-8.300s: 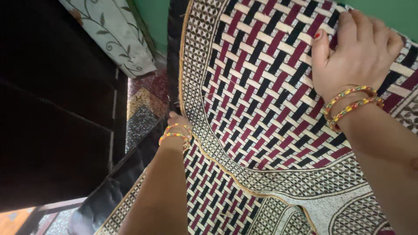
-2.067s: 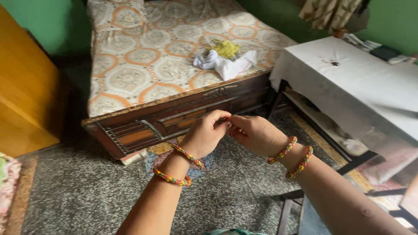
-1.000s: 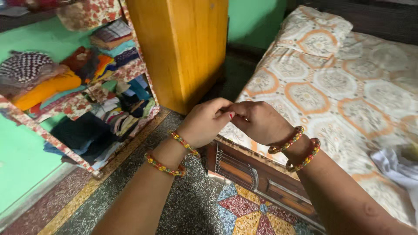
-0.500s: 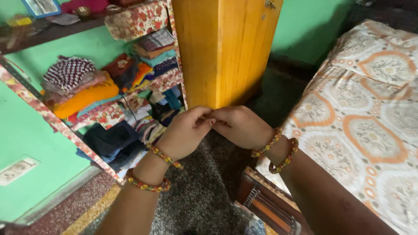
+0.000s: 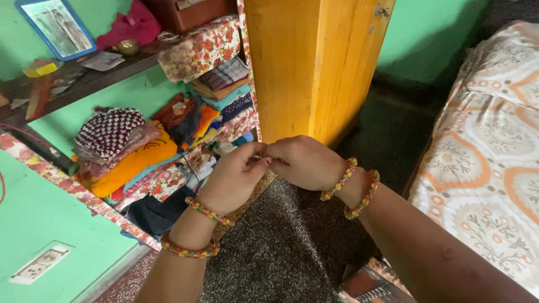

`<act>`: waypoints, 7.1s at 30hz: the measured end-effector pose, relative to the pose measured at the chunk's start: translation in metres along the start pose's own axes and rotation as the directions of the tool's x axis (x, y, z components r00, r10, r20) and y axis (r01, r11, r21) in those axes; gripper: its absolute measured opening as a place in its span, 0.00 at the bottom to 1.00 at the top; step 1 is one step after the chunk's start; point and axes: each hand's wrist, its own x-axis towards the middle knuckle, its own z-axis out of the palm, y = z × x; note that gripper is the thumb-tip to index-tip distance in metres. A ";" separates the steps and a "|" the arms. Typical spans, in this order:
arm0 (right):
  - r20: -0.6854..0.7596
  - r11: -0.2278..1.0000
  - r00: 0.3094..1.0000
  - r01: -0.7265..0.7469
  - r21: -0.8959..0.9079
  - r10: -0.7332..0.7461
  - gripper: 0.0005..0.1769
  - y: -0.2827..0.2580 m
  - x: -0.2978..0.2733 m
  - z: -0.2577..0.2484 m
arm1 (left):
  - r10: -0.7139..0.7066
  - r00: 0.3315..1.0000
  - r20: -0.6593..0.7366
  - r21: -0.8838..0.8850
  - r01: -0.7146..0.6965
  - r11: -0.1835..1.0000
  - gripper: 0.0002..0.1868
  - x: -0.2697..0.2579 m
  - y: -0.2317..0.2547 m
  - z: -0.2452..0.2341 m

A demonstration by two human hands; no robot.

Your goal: The person places a patterned cover on a couch and ties it in place, then uses a cloth to wipe down a brown briefcase on a shelf.

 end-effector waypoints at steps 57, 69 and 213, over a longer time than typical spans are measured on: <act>-0.067 0.864 0.871 0.492 0.107 -0.487 0.09 0.498 0.549 -0.007 | 0.146 0.908 -0.392 0.315 -0.016 0.949 0.13 0.560 -0.251 -0.241; -0.163 0.685 0.732 0.678 0.268 -0.661 0.08 0.528 0.635 0.000 | -0.110 0.632 -0.768 0.044 0.223 0.974 0.11 0.591 -0.269 -0.275; 0.196 0.590 0.800 0.230 0.774 -0.568 0.23 0.322 0.773 0.083 | 0.225 0.521 -0.823 0.077 -0.290 0.954 0.15 0.461 -0.280 -0.447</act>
